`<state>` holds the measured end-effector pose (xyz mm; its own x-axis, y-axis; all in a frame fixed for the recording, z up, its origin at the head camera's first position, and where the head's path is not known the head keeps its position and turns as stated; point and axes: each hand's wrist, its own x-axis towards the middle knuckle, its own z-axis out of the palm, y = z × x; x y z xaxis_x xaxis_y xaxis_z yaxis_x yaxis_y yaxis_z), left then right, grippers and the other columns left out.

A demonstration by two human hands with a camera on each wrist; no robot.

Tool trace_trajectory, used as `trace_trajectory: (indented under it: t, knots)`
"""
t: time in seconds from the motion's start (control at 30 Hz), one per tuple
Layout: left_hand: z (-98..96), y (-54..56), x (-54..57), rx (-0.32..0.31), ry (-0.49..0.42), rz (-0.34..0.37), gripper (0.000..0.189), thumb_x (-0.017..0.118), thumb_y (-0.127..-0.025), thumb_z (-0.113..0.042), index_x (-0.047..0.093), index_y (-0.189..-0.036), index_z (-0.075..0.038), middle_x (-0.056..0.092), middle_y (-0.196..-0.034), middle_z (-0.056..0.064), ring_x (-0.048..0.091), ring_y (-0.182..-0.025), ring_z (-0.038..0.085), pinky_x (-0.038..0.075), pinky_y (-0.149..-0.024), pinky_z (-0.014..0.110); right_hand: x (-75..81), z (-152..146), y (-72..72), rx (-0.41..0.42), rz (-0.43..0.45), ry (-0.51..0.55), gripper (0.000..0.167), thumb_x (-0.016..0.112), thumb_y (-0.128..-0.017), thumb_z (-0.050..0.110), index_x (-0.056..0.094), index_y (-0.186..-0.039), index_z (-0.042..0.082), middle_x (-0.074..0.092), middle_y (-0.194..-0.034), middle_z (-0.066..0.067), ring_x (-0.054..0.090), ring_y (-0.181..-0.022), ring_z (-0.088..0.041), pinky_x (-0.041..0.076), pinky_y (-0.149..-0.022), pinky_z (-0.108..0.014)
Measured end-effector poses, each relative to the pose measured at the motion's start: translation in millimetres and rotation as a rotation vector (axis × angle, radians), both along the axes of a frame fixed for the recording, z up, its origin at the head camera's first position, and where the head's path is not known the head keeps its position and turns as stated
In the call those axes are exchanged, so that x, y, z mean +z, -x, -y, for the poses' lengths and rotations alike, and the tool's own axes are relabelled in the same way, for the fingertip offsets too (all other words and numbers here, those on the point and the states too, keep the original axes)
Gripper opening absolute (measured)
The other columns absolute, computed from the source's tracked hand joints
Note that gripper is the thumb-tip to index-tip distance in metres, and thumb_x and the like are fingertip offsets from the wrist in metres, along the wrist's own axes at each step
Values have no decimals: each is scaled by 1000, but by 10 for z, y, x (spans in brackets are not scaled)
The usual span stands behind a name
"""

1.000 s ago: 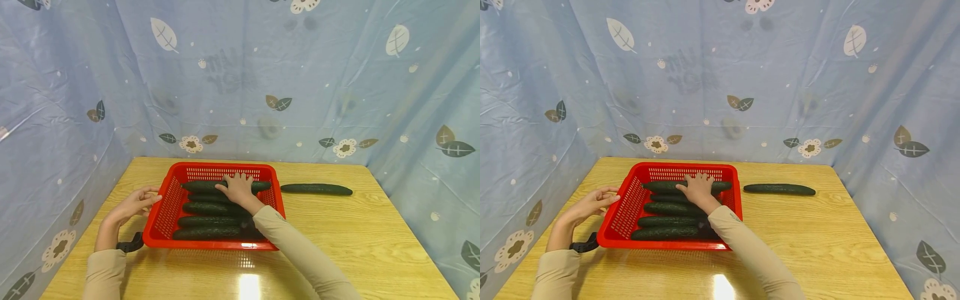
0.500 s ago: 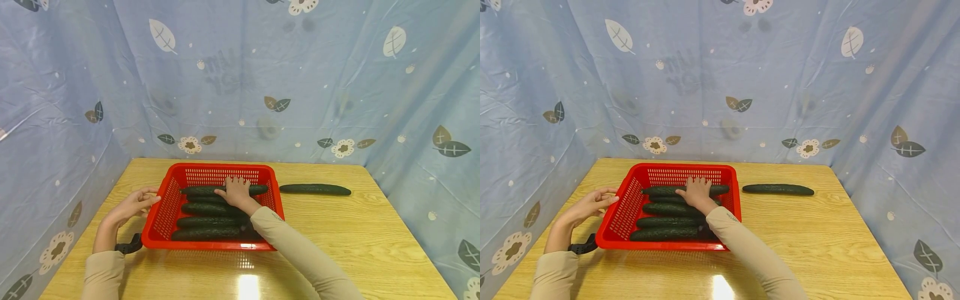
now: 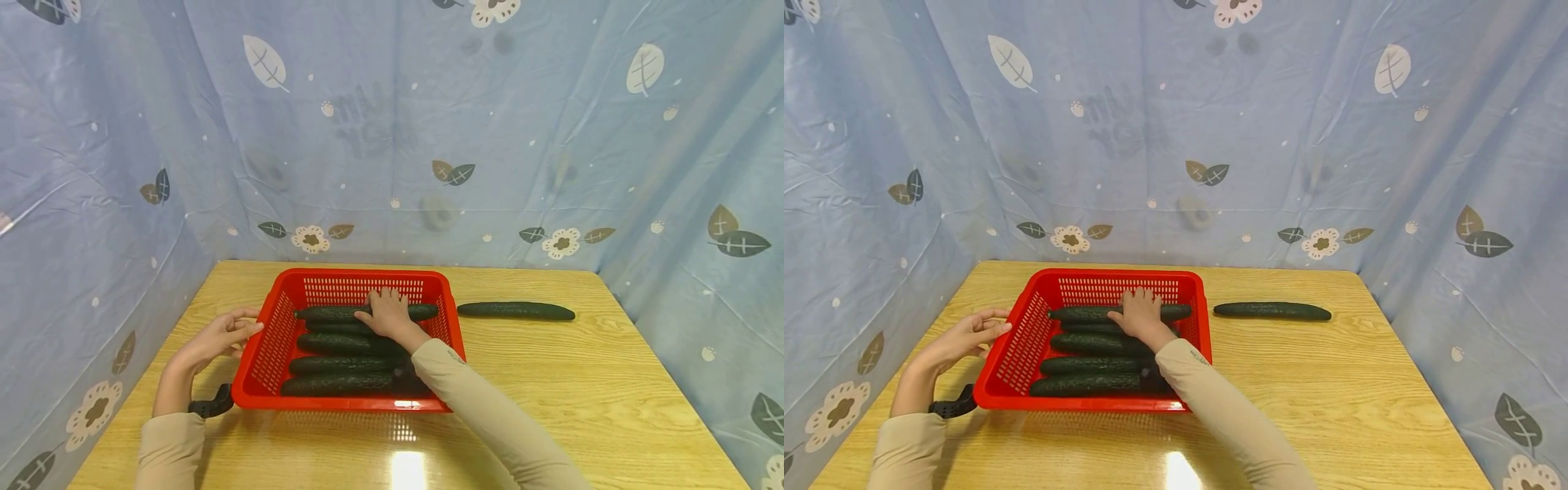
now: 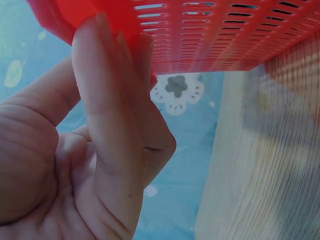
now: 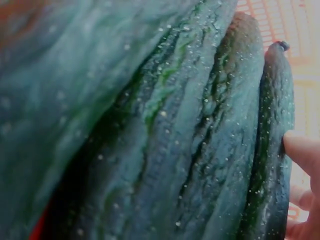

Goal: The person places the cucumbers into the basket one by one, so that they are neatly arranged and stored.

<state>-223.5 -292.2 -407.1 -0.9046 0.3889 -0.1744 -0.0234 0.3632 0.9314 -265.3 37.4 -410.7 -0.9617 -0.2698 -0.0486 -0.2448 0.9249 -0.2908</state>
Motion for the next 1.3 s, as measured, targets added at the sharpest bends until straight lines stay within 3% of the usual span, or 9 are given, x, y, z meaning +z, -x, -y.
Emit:
trace_trajectory:
  t: [0.2, 0.53, 0.77, 0.97, 1.17, 1.3]
  knots:
    - [-7, -11, -9, -3, -2, -4, 50, 50, -97, -23, 31, -133, 7, 66, -98, 8, 66, -80, 23, 55, -68, 42, 56, -32, -11, -1, -9, -30, 41, 54, -88, 51, 51, -109, 16, 45, -112, -10, 42, -105, -31, 31, -83, -44]
    - [-4, -20, 3, 4, 0, -4, 51, 50, -97, -23, 31, -133, 7, 65, -99, 9, 66, -80, 23, 55, -68, 42, 236, -135, -30, 47, -43, 16, 44, 57, -87, 49, 51, -117, 17, 47, -114, -11, 44, -104, -32, 33, -82, -45]
    - [-16, -21, -7, 4, -5, -2, 50, 50, -97, -23, 31, -133, 7, 65, -102, 11, 66, -83, 23, 54, -69, 42, 388, -282, -88, 77, -71, 65, 48, 59, -88, 46, 50, -123, 14, 48, -119, -13, 44, -108, -35, 33, -94, -52]
    - [-19, -12, -10, 4, -13, 3, 50, 50, -97, -23, 32, -133, 6, 65, -101, 9, 67, -85, 23, 54, -69, 42, 482, -482, -131, 80, -110, 92, 50, 59, -88, 45, 48, -126, 14, 50, -122, -13, 45, -106, -35, 34, -89, -50]
    - [-2, -13, 0, 5, 0, 0, 50, 50, -97, -22, 32, -133, 7, 65, -98, 7, 66, -83, 22, 55, -68, 41, 516, -795, -160, 65, -141, 149, 49, 60, -88, 43, 48, -126, 14, 49, -127, -14, 43, -114, -38, 31, -93, -55]
    - [-10, -6, -8, 2, -3, -2, 50, 50, -97, -22, 31, -133, 7, 65, -101, 9, 66, -85, 21, 55, -68, 41, 540, -1020, -186, 66, -140, 170, 51, 61, -87, 43, 48, -126, 12, 51, -121, -14, 46, -109, -35, 32, -89, -53]
